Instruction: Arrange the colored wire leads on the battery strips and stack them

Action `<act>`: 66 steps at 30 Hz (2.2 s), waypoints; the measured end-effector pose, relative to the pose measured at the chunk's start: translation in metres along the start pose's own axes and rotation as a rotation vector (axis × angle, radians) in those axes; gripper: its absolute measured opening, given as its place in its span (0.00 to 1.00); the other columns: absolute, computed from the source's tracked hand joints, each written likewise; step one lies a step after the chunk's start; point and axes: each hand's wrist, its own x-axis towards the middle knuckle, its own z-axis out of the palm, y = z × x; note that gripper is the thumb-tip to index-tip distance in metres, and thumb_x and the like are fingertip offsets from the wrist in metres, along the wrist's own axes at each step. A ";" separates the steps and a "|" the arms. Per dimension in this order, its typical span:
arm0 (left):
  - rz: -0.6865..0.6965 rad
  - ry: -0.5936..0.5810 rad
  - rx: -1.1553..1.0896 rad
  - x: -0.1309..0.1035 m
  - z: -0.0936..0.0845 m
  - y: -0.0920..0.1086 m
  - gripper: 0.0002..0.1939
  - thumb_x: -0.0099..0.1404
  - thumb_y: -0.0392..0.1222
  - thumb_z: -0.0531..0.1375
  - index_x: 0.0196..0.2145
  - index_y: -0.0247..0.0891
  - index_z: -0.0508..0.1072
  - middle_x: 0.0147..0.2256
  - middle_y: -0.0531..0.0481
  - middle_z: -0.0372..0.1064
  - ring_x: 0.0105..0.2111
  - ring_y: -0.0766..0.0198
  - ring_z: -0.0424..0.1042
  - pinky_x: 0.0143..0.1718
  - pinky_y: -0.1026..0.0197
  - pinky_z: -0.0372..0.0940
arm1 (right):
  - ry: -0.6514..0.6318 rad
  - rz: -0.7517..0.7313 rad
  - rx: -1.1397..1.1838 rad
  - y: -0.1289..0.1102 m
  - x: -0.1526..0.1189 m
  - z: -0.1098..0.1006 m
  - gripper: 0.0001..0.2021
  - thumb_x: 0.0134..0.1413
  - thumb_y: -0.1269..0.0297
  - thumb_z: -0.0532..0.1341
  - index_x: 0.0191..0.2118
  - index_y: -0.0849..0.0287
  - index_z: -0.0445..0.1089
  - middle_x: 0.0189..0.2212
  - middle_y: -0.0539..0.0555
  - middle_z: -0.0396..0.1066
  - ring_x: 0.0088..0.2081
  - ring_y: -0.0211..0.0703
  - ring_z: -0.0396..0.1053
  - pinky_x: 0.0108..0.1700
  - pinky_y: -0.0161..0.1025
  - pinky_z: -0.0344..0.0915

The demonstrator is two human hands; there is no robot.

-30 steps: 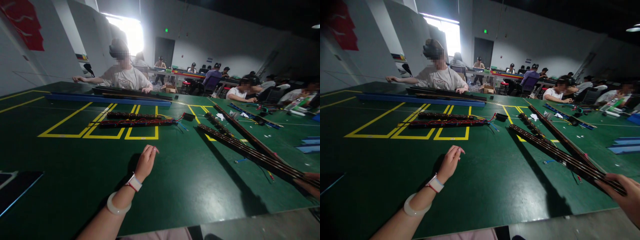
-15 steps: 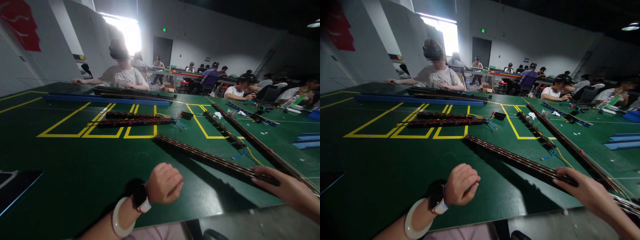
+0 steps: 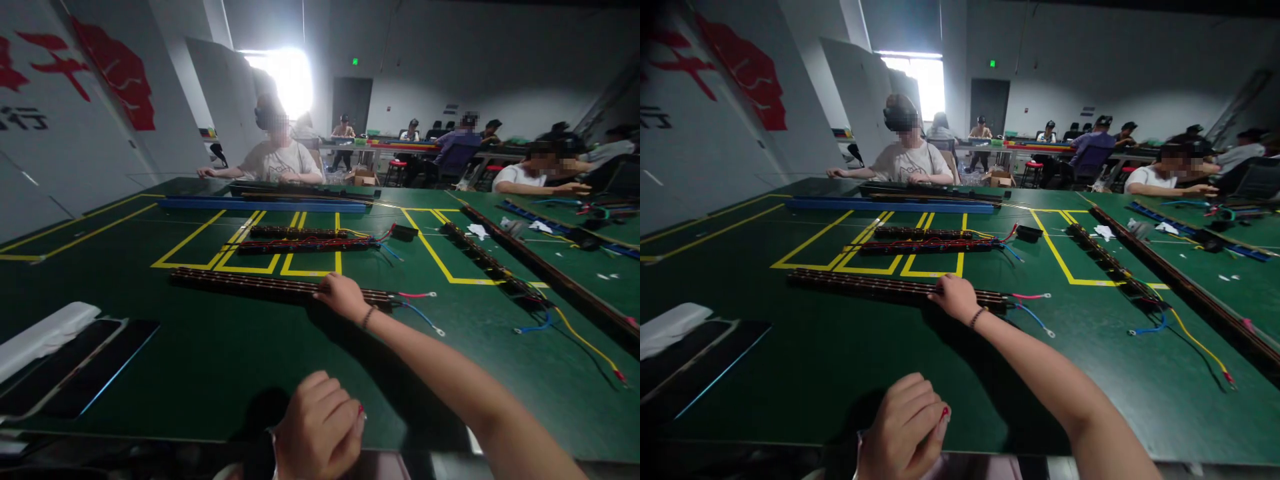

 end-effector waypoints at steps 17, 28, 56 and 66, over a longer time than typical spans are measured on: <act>-0.864 -0.286 -0.425 0.006 -0.013 -0.056 0.18 0.68 0.47 0.46 0.26 0.38 0.67 0.26 0.51 0.66 0.27 0.66 0.66 0.30 0.65 0.58 | 0.219 -0.314 0.241 0.024 0.016 -0.029 0.13 0.57 0.61 0.58 0.48 0.57 0.65 0.44 0.55 0.67 0.47 0.43 0.63 0.49 0.41 0.57; -1.271 -0.456 -1.221 0.056 0.062 -0.080 0.22 0.63 0.51 0.54 0.47 0.30 0.64 0.41 0.36 0.68 0.38 0.56 0.73 0.45 0.52 0.64 | -0.016 -0.047 0.252 0.120 -0.046 0.000 0.20 0.45 0.49 0.65 0.42 0.55 0.71 0.36 0.51 0.69 0.39 0.43 0.64 0.42 0.40 0.56; -1.368 0.245 -1.538 0.057 0.122 -0.097 0.08 0.66 0.42 0.54 0.32 0.36 0.63 0.26 0.53 0.67 0.27 0.69 0.70 0.34 0.63 0.68 | 0.335 -0.565 -0.178 0.098 -0.071 0.004 0.11 0.58 0.60 0.52 0.40 0.58 0.69 0.35 0.55 0.69 0.37 0.43 0.61 0.45 0.44 0.54; -1.302 0.092 -1.510 0.057 0.119 -0.097 0.13 0.68 0.46 0.49 0.36 0.33 0.65 0.30 0.45 0.72 0.31 0.62 0.73 0.36 0.56 0.69 | 0.034 -0.334 -0.257 0.081 -0.064 -0.024 0.17 0.56 0.50 0.54 0.28 0.58 0.67 0.24 0.53 0.68 0.29 0.40 0.62 0.34 0.40 0.50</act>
